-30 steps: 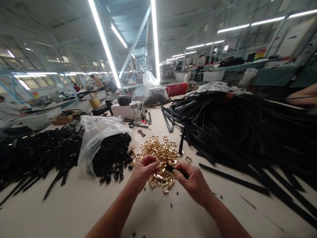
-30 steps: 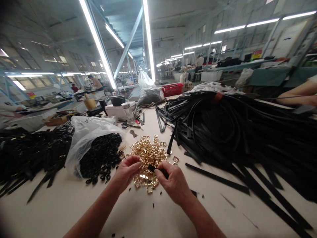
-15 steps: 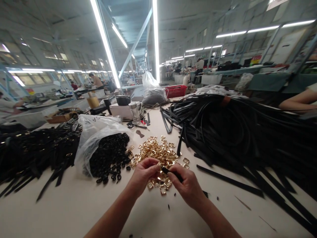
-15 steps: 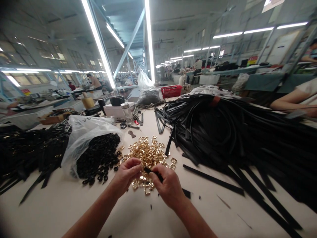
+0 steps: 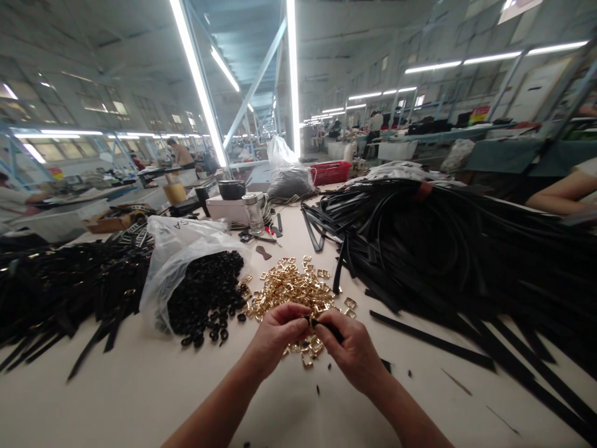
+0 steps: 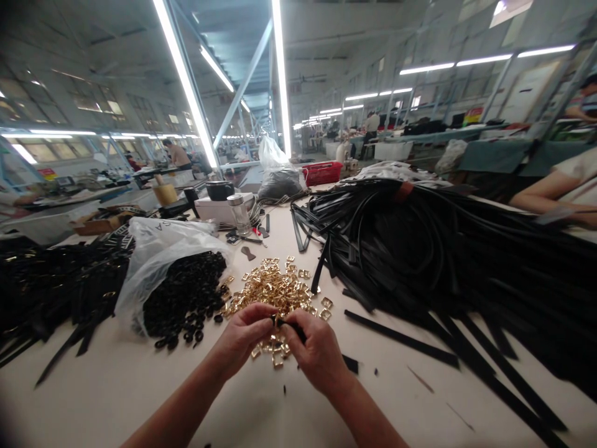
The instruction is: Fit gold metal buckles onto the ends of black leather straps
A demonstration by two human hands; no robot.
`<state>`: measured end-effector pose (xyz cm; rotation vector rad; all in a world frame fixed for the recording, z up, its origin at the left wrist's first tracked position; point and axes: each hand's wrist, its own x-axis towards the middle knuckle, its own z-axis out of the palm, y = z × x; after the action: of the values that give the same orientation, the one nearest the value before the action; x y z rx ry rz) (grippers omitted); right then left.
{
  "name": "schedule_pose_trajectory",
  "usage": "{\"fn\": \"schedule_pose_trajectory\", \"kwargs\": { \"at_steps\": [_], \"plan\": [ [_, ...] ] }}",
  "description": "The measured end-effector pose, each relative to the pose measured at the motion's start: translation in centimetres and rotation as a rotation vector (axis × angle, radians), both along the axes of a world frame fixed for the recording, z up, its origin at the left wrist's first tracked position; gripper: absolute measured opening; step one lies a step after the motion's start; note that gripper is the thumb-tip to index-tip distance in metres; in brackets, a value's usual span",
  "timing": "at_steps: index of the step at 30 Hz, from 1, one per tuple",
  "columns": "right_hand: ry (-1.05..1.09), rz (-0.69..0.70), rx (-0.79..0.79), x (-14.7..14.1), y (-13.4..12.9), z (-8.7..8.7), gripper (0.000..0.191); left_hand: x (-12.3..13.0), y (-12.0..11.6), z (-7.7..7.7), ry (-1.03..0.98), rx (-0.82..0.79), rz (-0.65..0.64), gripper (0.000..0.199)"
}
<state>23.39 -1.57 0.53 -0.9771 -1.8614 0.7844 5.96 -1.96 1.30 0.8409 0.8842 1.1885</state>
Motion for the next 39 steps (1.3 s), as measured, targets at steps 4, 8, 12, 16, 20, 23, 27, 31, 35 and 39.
{"fn": "schedule_pose_trajectory", "kwargs": {
  "at_steps": [4,8,12,16,20,23,27,31,35,39],
  "plan": [
    [0.001,-0.012,0.006,-0.2,-0.2,0.0,0.014,0.6,-0.3,0.1,0.102,0.072,0.034,0.029],
    [-0.115,0.013,-0.042,0.2,-0.1,0.5,0.013,0.1,0.1,-0.2,0.018,0.011,0.076,0.027],
    [-0.224,0.035,-0.086,0.7,0.1,0.8,0.013,-0.7,0.8,-0.3,-0.188,-0.095,0.165,0.03],
    [-0.168,0.039,-0.086,0.2,-0.1,0.6,0.018,-0.7,1.0,-0.3,-0.298,-0.168,0.137,0.03],
    [-0.142,0.061,-0.088,-0.8,-0.6,0.3,0.025,0.1,0.5,-0.6,-0.376,-0.203,0.076,0.027],
    [-0.149,0.054,-0.053,-1.2,-0.9,0.1,0.025,0.6,0.2,-0.7,-0.337,-0.183,0.028,0.029],
    [-0.203,0.011,-0.007,-1.2,-1.0,-0.3,0.026,1.0,0.0,-0.8,-0.242,-0.155,0.037,0.033],
    [-0.213,-0.009,-0.001,-1.2,-0.9,-0.7,0.033,1.3,-0.1,-1.1,-0.179,-0.101,0.047,0.038],
    [-0.173,0.024,-0.023,-0.9,-0.7,-0.6,0.034,1.4,-0.2,-1.3,-0.09,-0.077,0.075,0.035],
    [-0.093,0.128,-0.094,-0.5,-0.6,0.0,0.034,1.0,-0.4,-1.0,-0.042,0.02,0.029,0.025]
  ]
}}
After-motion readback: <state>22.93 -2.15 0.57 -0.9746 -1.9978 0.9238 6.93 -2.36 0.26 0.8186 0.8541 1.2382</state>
